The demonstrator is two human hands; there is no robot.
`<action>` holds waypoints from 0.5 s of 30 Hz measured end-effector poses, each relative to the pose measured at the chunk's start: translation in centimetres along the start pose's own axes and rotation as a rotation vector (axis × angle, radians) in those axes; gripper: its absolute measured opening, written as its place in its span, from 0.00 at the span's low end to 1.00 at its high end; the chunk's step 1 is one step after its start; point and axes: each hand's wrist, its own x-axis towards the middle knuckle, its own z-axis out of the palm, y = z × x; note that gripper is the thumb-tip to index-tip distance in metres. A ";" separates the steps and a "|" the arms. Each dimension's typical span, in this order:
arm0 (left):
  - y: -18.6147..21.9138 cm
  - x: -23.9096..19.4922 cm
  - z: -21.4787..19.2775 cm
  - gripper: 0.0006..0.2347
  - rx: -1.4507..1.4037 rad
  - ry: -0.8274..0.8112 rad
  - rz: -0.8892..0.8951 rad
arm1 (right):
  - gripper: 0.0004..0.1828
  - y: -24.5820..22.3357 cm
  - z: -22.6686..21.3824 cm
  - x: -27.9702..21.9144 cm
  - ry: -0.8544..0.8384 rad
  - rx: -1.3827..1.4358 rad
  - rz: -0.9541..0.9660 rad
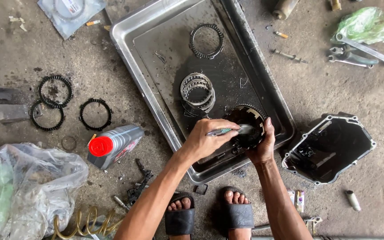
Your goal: Cleaning motorcycle clutch components with oil and a brush before assembling the clutch pack.
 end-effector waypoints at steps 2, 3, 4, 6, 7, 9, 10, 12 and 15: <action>-0.5 -0.2 0.0 0.05 0.027 -0.002 0.003 | 0.35 0.2 1.0 -0.7 -0.022 0.004 -0.001; 0.1 -0.2 -0.2 0.05 0.074 -0.007 0.002 | 0.36 0.5 0.6 -0.5 -0.025 -0.050 -0.011; 0.7 -0.1 -0.3 0.05 0.120 -0.011 0.001 | 0.37 0.9 0.2 -0.3 -0.029 -0.103 -0.022; 1.2 -0.4 1.0 0.05 0.025 0.008 0.012 | 0.36 2.1 -3.0 1.5 -0.043 -0.073 -0.011; 1.5 -0.3 1.5 0.05 -0.066 0.028 0.033 | 0.35 2.6 -4.4 2.6 -0.064 -0.039 -0.009; -1.7 -1.3 2.3 0.04 -0.031 0.040 -0.029 | 0.34 2.1 -2.7 1.5 -0.046 -0.083 -0.054; -3.4 -1.8 2.7 0.04 0.002 0.057 -0.094 | 0.34 1.9 -1.8 0.9 -0.029 -0.133 -0.097; -2.3 -1.9 1.7 0.03 0.041 0.123 -0.093 | 0.34 1.3 -0.2 0.0 -0.018 -0.099 -0.112; -0.5 -2.1 2.3 0.03 0.009 0.134 -0.084 | 0.33 1.6 -1.1 0.9 -0.032 -0.093 -0.138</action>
